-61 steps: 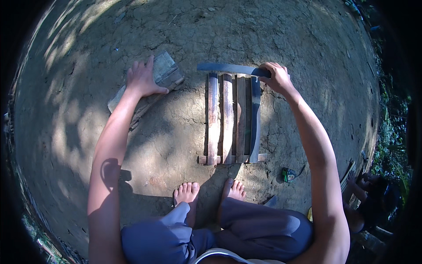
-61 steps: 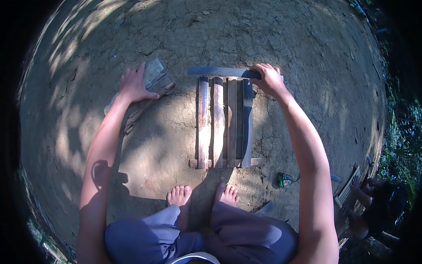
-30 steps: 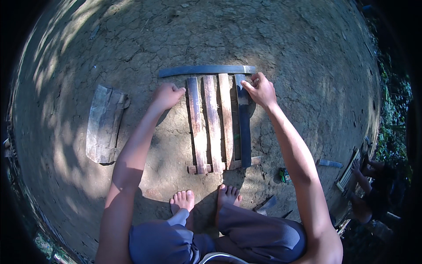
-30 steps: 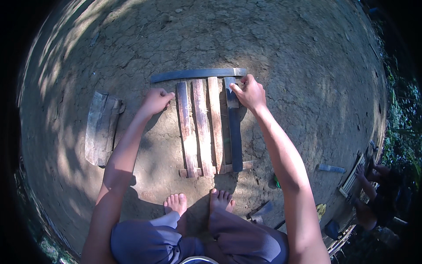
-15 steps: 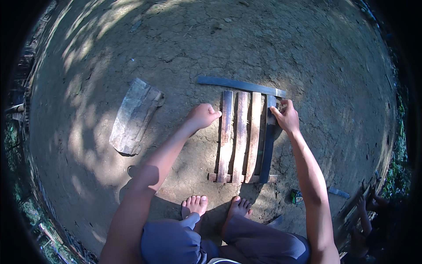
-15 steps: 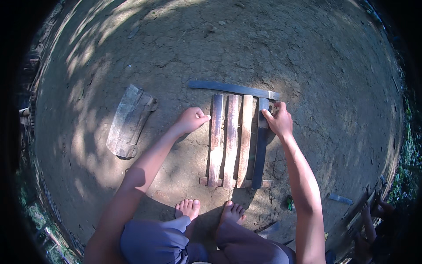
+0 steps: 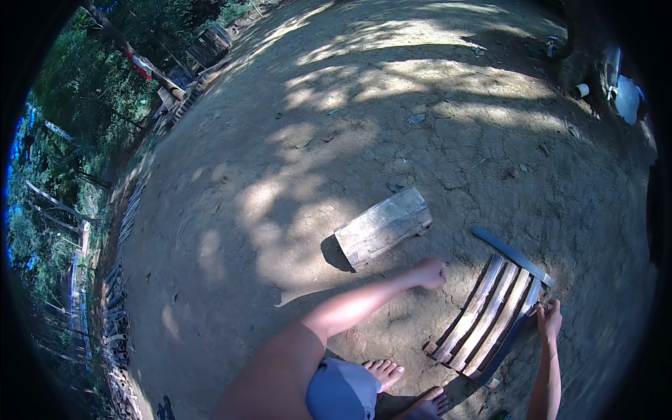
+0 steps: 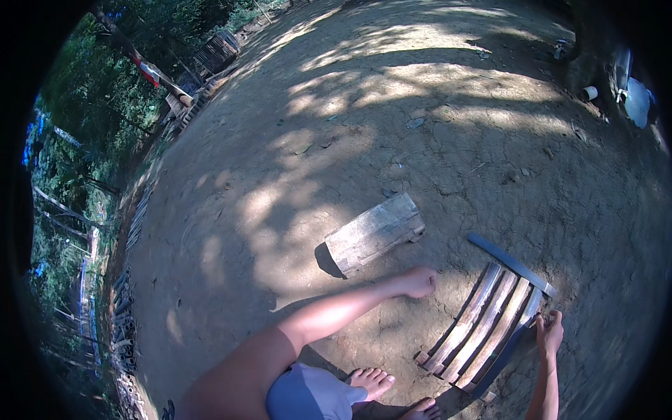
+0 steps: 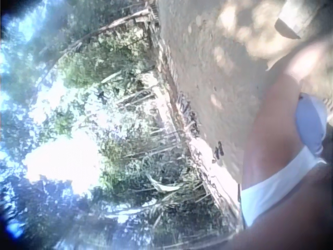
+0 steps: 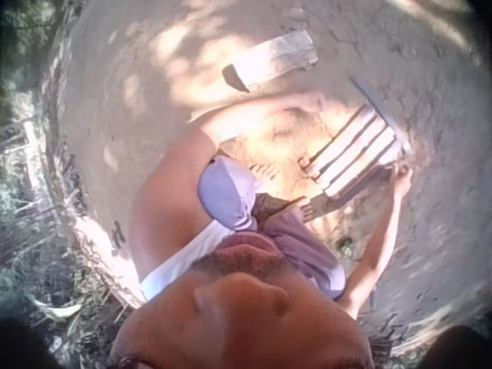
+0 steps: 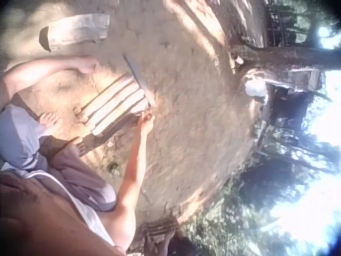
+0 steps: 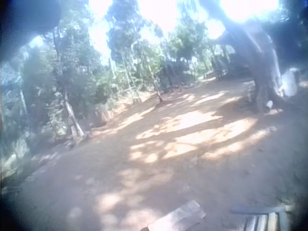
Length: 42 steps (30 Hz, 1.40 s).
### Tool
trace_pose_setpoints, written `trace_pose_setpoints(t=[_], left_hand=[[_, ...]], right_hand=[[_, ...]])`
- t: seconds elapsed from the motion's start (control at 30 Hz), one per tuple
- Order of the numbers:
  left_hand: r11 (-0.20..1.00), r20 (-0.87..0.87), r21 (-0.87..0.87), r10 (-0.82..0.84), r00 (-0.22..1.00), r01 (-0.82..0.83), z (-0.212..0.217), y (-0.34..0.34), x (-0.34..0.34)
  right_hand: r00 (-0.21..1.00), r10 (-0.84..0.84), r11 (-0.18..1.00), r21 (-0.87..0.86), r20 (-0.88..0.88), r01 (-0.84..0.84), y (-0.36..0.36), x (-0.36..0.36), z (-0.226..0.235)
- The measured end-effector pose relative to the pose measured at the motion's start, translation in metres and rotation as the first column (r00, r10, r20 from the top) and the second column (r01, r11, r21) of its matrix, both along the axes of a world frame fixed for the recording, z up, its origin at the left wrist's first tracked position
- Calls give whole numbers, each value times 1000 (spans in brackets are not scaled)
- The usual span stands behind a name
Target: The person is assembling a wooden panel by aligning wooden strips and securing a cross-member, using a hatchet to tap the pieces into place and trim small fragments.
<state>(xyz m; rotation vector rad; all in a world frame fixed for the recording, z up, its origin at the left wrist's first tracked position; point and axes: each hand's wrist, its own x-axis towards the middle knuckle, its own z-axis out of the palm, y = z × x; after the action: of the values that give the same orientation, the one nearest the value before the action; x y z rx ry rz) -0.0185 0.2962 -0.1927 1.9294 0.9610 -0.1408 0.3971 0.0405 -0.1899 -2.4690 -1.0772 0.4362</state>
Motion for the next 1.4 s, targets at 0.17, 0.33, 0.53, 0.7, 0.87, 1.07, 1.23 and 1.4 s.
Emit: trace_pose_setpoints(t=[0.17, 0.33, 0.53, 0.7, 0.87, 1.07, 1.23, 1.4], left_hand=[[995, -67, 38, -93, 993, 96, -3, 6, -24], [990, -30, -69, -122, 992, 120, 53, -11, -8], [967, 39, -255, -22, 999, 31, 47, -18, -22], [964, -59, -215, -173, 983, 157, 53, -20, 11], [936, -19, -343, -90, 996, 78, 56, -5, -7], [953, -6, 86, -291, 957, 290, 1, -1, 12], [887, -26, 308, -353, 935, 344, 37, -33, 90], [764, -77, 434, -496, 865, 477, 40, -46, 152]], right_hand=[[998, 65, 998, 13, 6, -65, -4, -5, 4], [997, 80, 992, -92, -4, -80, -29, -10, 37], [995, 100, 989, -110, -28, -103, -52, -30, 33], [997, 24, 988, -153, -72, -35, -98, -16, 32], [992, 52, 966, -246, -111, -78, -93, -45, 76], [978, 2, 925, -372, -210, -82, -165, -109, 107], [813, -99, 818, -513, -574, -262, -252, -213, 124], [242, -182, 920, -252, -953, -300, -333, -305, 129]])
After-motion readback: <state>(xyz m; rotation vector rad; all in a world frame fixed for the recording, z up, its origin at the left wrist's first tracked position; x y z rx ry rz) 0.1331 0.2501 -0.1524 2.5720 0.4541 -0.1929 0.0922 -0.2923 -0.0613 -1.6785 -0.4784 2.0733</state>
